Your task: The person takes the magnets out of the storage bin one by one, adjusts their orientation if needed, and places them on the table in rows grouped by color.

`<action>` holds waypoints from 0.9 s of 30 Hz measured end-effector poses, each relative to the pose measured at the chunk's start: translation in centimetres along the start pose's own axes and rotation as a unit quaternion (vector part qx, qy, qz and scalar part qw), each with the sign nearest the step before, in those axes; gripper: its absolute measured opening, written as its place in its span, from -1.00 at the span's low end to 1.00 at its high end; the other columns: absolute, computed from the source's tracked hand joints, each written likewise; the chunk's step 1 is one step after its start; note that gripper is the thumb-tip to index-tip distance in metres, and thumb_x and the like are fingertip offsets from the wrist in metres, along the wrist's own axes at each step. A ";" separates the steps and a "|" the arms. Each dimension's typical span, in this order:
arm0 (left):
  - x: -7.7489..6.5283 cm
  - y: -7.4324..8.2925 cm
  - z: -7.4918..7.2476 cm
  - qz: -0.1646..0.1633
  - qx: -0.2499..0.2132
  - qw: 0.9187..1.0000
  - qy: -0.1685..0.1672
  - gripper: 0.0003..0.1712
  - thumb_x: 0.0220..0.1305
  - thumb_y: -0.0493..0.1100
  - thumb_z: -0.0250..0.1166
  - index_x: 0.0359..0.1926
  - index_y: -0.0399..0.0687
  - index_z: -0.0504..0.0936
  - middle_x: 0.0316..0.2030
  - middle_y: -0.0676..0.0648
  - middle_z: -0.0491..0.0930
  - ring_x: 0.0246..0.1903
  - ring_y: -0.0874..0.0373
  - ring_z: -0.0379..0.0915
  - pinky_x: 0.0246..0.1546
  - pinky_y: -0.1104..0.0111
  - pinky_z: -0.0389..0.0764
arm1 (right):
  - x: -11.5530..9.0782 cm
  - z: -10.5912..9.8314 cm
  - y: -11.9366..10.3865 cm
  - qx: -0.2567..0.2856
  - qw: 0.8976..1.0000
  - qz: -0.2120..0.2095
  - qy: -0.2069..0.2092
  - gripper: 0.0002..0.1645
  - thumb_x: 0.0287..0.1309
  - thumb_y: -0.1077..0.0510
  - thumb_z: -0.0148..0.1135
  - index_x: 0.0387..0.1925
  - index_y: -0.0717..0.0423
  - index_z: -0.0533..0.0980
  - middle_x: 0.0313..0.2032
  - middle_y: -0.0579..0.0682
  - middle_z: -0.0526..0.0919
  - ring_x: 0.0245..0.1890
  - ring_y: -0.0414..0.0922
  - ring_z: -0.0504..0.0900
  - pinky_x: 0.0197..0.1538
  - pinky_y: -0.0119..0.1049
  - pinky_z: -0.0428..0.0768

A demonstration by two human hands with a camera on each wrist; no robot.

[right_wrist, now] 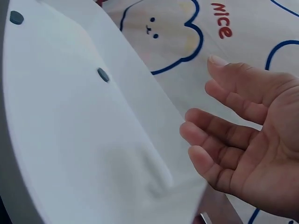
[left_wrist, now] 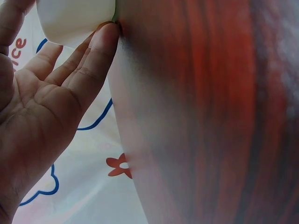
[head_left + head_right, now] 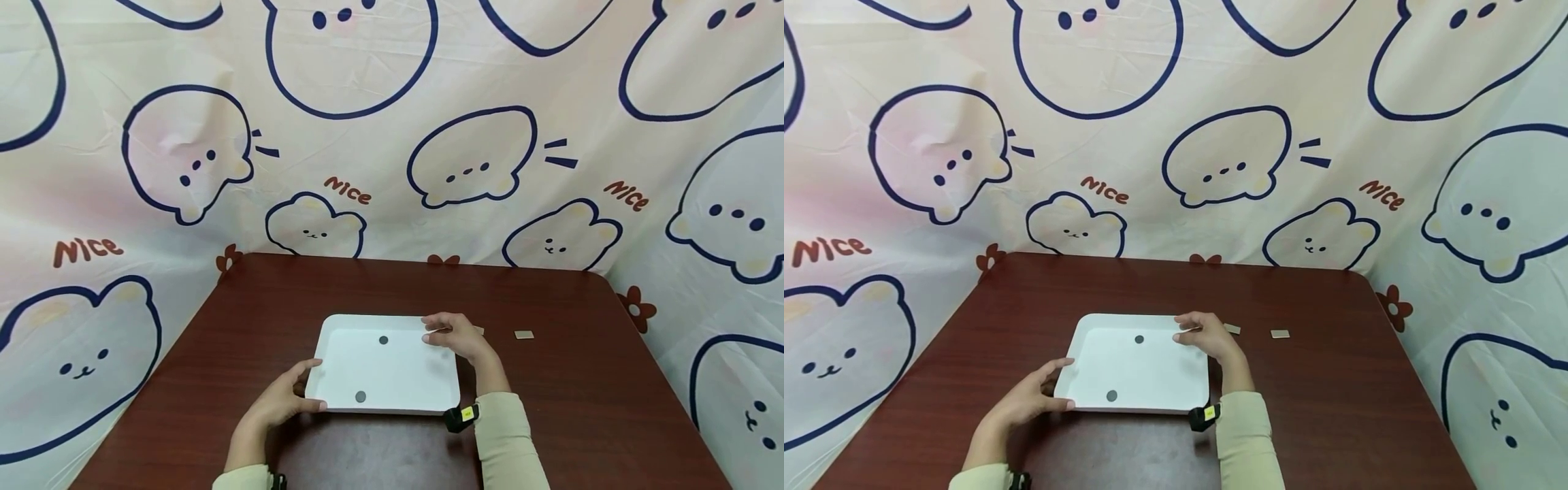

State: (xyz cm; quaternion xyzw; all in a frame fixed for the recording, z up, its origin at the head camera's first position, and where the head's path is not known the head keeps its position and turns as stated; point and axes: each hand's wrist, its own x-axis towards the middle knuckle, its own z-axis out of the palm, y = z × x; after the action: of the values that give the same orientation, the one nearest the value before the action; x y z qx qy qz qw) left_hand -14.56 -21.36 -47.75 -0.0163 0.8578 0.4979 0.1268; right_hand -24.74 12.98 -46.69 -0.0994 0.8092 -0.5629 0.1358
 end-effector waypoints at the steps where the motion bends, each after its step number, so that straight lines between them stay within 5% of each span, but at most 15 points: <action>1: 0.0 0.0 0.0 0.000 -0.001 1.000 0.000 -0.02 -0.27 -0.27 0.57 0.27 -0.07 0.34 0.03 -0.25 0.47 -0.18 -0.03 0.48 -0.32 0.17 0.46 | 0.1 0.2 0.0 0.004 1.000 -0.002 -0.004 -0.49 0.02 0.15 0.38 0.06 0.16 0.52 -0.01 0.16 0.53 -0.12 -0.04 0.51 -0.08 -0.09 0.47; 27: 0.0 -0.1 0.0 -0.004 -0.010 1.000 0.003 0.00 -0.30 -0.26 0.58 0.27 -0.07 0.34 0.04 -0.26 0.46 -0.18 -0.03 0.48 -0.33 0.19 0.46 | 3.4 4.5 0.8 0.003 0.998 0.020 -0.063 -0.51 0.02 0.18 0.37 0.04 0.17 0.52 -0.07 0.10 0.55 -0.13 -0.07 0.52 -0.12 -0.13 0.51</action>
State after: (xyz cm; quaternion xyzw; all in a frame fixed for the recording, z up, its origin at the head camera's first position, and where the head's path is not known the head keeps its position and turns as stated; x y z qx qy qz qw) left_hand -14.57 -21.40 -47.86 -0.0227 0.8529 0.5062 0.1256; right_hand -26.44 8.22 -49.30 -0.1176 0.7994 -0.5550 0.1980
